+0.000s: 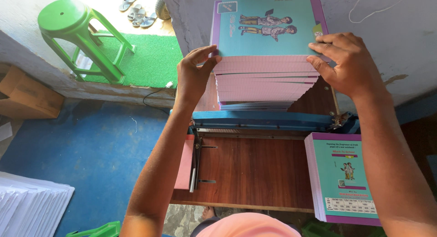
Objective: The person inserts a stack of lined paper into a printed notebook cover, aligns it, and uses a manual binding machine to secure the pages. The person repeats this process for multiple notebooks, stacking the finished units on the table.
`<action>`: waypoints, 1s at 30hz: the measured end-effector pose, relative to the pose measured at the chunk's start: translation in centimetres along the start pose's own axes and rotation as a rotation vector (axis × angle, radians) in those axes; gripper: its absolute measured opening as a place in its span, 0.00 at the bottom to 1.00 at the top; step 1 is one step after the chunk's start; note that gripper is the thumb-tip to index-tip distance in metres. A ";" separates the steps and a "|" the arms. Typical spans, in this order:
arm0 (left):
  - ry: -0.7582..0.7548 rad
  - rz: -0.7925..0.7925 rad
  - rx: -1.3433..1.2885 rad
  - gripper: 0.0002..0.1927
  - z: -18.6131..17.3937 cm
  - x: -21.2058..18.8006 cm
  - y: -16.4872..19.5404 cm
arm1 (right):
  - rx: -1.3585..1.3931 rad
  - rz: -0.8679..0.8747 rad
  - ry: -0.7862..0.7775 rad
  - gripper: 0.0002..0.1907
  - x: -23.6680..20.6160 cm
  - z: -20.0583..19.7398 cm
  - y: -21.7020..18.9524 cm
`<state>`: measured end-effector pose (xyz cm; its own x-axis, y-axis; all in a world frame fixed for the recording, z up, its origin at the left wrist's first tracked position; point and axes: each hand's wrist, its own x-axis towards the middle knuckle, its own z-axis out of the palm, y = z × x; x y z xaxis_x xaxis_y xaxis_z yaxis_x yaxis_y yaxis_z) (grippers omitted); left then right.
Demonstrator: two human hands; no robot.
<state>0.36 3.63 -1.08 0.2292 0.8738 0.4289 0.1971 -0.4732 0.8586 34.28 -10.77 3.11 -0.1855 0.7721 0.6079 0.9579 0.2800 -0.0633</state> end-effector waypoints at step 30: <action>-0.100 -0.043 -0.009 0.17 -1.0 1.0 0.1 | 0.106 -0.083 -0.333 0.09 8.2 -0.7 -4.0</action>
<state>-0.34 4.53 -0.29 0.3144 0.8776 0.3620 0.2006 -0.4341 0.8782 29.06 -5.98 8.95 -0.3401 0.8828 0.3241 0.9116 0.3941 -0.1167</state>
